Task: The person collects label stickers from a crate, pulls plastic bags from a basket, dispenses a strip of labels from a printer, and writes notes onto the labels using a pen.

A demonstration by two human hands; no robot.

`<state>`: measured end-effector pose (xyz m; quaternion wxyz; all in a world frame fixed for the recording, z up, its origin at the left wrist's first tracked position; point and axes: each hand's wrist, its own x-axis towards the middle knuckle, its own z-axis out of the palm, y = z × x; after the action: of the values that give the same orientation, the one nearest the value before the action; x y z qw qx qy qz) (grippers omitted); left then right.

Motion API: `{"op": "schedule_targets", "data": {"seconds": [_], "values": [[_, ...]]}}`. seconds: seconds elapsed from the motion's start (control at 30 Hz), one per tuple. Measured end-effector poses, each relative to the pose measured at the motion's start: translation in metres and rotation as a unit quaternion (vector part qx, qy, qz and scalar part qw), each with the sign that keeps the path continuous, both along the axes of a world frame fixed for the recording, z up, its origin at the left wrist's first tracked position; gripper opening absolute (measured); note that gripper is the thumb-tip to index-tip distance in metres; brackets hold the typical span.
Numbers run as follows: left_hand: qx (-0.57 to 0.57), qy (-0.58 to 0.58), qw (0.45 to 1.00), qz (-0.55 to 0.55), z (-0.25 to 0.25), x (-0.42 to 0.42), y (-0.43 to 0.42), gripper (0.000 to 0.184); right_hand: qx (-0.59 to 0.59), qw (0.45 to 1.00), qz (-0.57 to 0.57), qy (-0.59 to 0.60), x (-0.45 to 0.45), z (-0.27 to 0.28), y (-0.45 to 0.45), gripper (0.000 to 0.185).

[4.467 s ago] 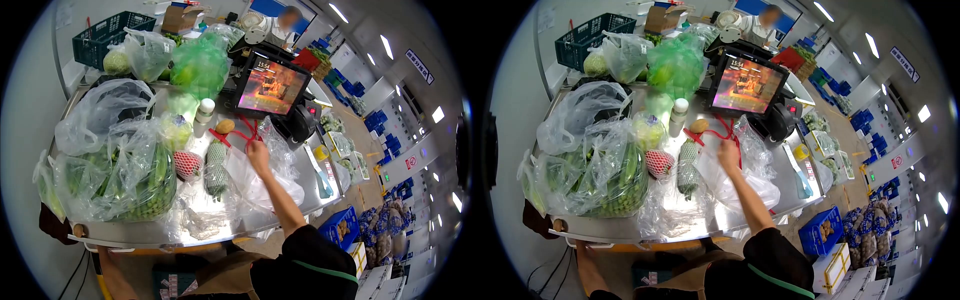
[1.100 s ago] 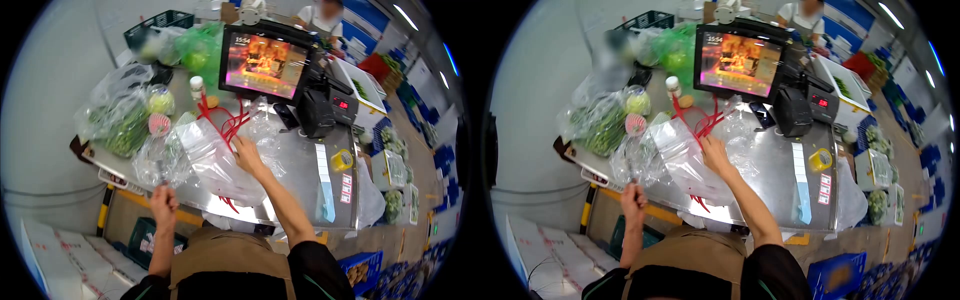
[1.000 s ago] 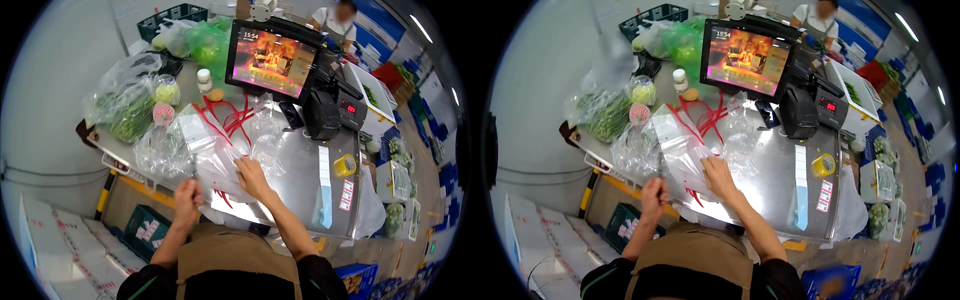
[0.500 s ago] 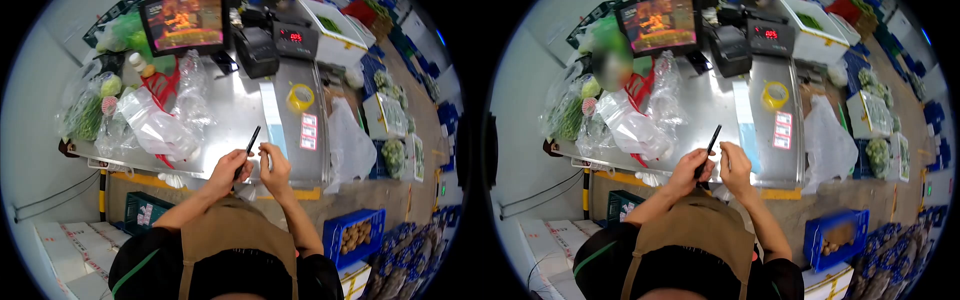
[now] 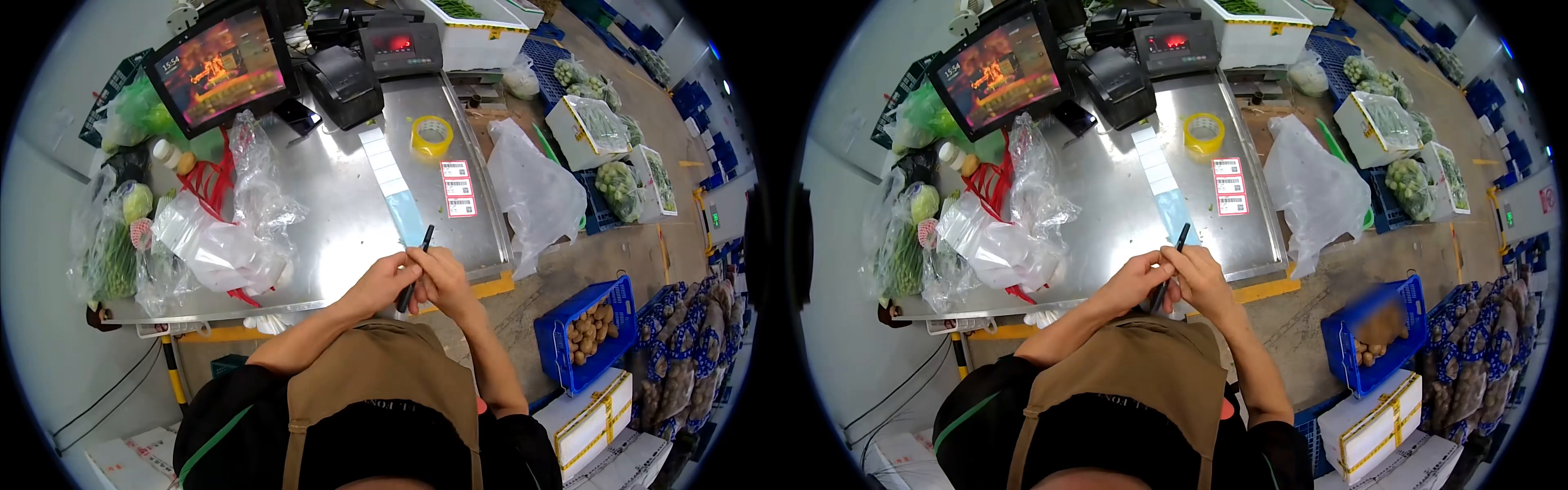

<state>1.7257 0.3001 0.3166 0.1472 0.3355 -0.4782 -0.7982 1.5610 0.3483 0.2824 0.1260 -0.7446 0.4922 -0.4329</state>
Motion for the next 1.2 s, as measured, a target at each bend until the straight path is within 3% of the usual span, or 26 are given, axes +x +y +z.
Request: {"op": "schedule_targets", "data": {"seconds": [0.03,0.13,0.17,0.2,0.3,0.43,0.53,0.73,0.93,1.03,1.1,1.13,1.2], "values": [[-0.060,-0.029,0.997,-0.047,0.004,0.007,-0.007,0.026,-0.008,1.000,-0.008,0.007,0.003,-0.003,-0.002,0.030],[-0.104,-0.071,0.992,0.015,-0.012,0.031,-0.029,0.028,0.077,0.984,-0.045,-0.156,0.019,-0.004,-0.002,0.025],[-0.147,-0.082,0.982,0.083,-0.016,0.033,-0.033,0.031,0.087,0.978,-0.045,-0.182,0.024,-0.007,-0.004,0.020],[-0.143,-0.043,0.982,0.116,-0.019,0.034,-0.039,0.033,0.119,0.957,-0.021,-0.264,0.030,-0.006,-0.004,0.019],[0.017,0.062,0.992,0.106,-0.021,0.036,-0.047,0.033,0.165,0.863,0.050,-0.474,0.048,-0.007,-0.011,0.023],[0.126,0.131,0.973,0.143,-0.038,0.037,-0.050,0.027,0.214,0.764,0.040,-0.607,0.060,-0.013,-0.018,0.041],[0.152,0.139,0.956,0.208,-0.049,0.030,-0.049,0.022,0.250,0.706,0.015,-0.663,0.066,-0.013,-0.021,0.043],[0.162,0.137,0.928,0.307,-0.054,0.018,-0.052,0.022,0.282,0.661,-0.012,-0.695,0.071,-0.014,-0.036,0.045],[0.173,0.126,0.920,0.328,-0.064,-0.012,-0.050,0.021,0.289,0.624,-0.011,-0.726,0.044,-0.018,-0.039,0.041],[0.137,0.098,0.885,0.434,-0.091,-0.021,-0.067,0.018,0.289,0.587,-0.064,-0.753,0.017,-0.011,-0.029,0.038],[0.176,0.242,0.755,0.584,-0.140,0.047,-0.129,0.013,0.260,0.583,-0.101,-0.763,-0.026,-0.018,-0.012,0.035],[0.113,0.248,0.746,0.608,-0.148,0.084,-0.143,0.016,0.248,0.576,-0.126,-0.768,-0.046,-0.018,-0.008,0.035],[0.013,0.181,0.756,0.629,-0.103,0.090,-0.143,0.021,0.223,0.626,-0.117,-0.738,-0.077,-0.025,-0.002,0.034]]}}
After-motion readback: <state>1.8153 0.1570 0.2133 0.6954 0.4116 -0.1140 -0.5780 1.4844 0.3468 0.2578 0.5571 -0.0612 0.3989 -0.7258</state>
